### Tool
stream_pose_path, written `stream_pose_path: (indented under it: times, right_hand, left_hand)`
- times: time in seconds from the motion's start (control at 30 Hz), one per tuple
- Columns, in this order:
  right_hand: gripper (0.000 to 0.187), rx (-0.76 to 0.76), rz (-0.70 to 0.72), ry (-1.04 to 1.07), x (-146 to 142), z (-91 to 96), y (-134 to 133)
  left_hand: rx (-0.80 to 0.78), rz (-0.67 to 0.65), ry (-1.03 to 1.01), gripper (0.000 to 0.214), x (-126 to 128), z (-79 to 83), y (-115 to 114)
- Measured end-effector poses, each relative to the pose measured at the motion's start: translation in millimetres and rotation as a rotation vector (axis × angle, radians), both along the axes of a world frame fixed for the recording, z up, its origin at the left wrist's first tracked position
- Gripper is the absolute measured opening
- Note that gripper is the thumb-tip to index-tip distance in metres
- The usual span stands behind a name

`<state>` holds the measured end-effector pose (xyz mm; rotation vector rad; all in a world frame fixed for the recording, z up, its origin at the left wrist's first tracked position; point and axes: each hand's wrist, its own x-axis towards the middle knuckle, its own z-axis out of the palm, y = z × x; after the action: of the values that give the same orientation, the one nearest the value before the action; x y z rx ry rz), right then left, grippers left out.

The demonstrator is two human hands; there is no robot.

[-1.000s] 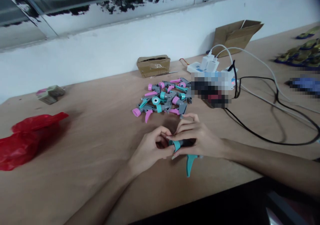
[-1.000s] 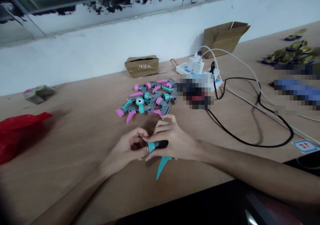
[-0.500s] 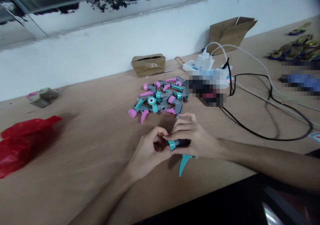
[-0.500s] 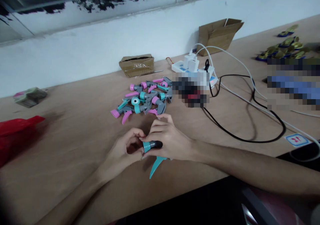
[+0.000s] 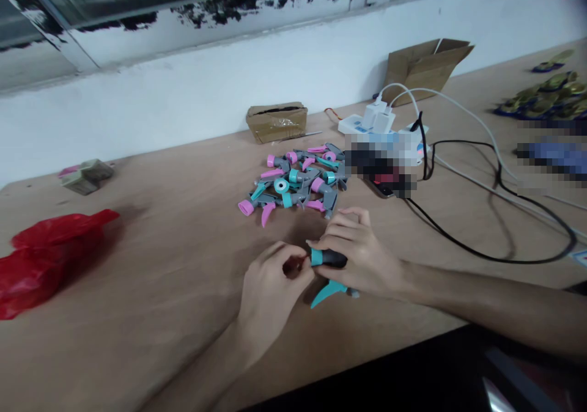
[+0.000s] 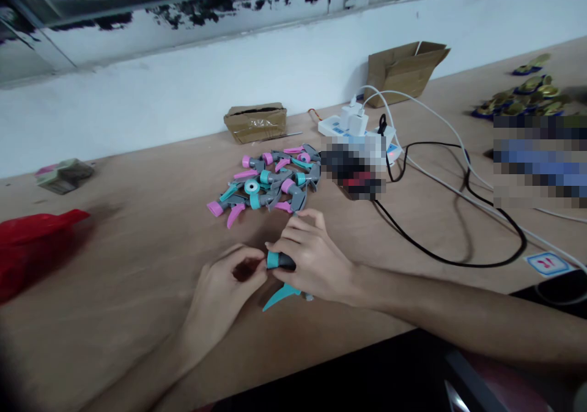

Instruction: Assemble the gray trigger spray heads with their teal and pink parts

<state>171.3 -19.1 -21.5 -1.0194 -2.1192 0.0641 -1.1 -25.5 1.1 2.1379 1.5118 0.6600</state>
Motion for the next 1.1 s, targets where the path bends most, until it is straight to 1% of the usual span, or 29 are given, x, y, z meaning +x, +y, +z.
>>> stream_pose_path:
  times: [0.1, 0.27, 0.33, 0.4, 0.47, 0.5, 0.57, 0.63, 0.67, 0.73, 0.87, 1.03, 1.1]
  right_hand:
    - [0.012, -0.002, 0.008, -0.007, 0, -0.5, 1]
    - [0.013, -0.039, 0.010, 0.021, 1, 2.0, 4]
    - [0.016, -0.056, 0.000, 0.059, 2, 3.9, 5]
    - [0.022, -0.066, -0.031, 0.101, 5, 5.8, 5]
    - [0.027, -0.090, -0.073, 0.145, 8, 7.5, 6]
    - [0.029, -0.109, -0.081, 0.168, 9, 8.2, 6]
    - [0.032, -0.153, -0.053, 0.211, 10, 9.2, 7]
    - [0.034, -0.181, 0.015, 0.247, 11, 9.5, 7]
    - [0.035, -0.190, 0.049, 0.258, 10, 9.4, 7]
    - [0.034, -0.200, 0.099, 0.273, 10, 8.8, 6]
    - [0.031, -0.204, 0.155, 0.286, 9, 6.2, 5]
    - [0.035, -0.201, 0.183, 0.291, 7, 2.8, 5]
    - [0.036, -0.199, 0.185, 0.282, 7, 2.2, 4]
  left_hand:
    - [0.035, -0.045, 0.059, 0.011, 1, 0.6, 0]
    - [0.080, -0.033, -0.011, 0.009, 1, 0.8, -2]
    - [0.074, -0.004, -0.060, 0.008, -4, 1.5, 1]
    - [0.046, 0.068, -0.131, 0.007, -10, 2.9, 8]
    - [-0.045, 0.139, -0.263, 0.009, -18, 5.0, 16]
    - [-0.128, 0.144, -0.361, 0.011, -21, 6.2, 20]
    - [-0.343, 0.085, -0.551, 0.014, -23, 8.7, 25]
    - [-0.522, 0.002, -0.674, 0.015, -22, 10.8, 26]
    - [-0.572, -0.027, -0.698, 0.015, -20, 11.6, 25]
    - [-0.606, -0.060, -0.686, 0.015, -17, 12.6, 21]
    - [-0.536, -0.105, -0.587, 0.017, -12, 13.6, 15]
    - [-0.308, -0.079, -0.477, 0.023, -12, 10.2, 11]
    - [-0.251, -0.082, -0.460, 0.021, -12, 6.6, 10]
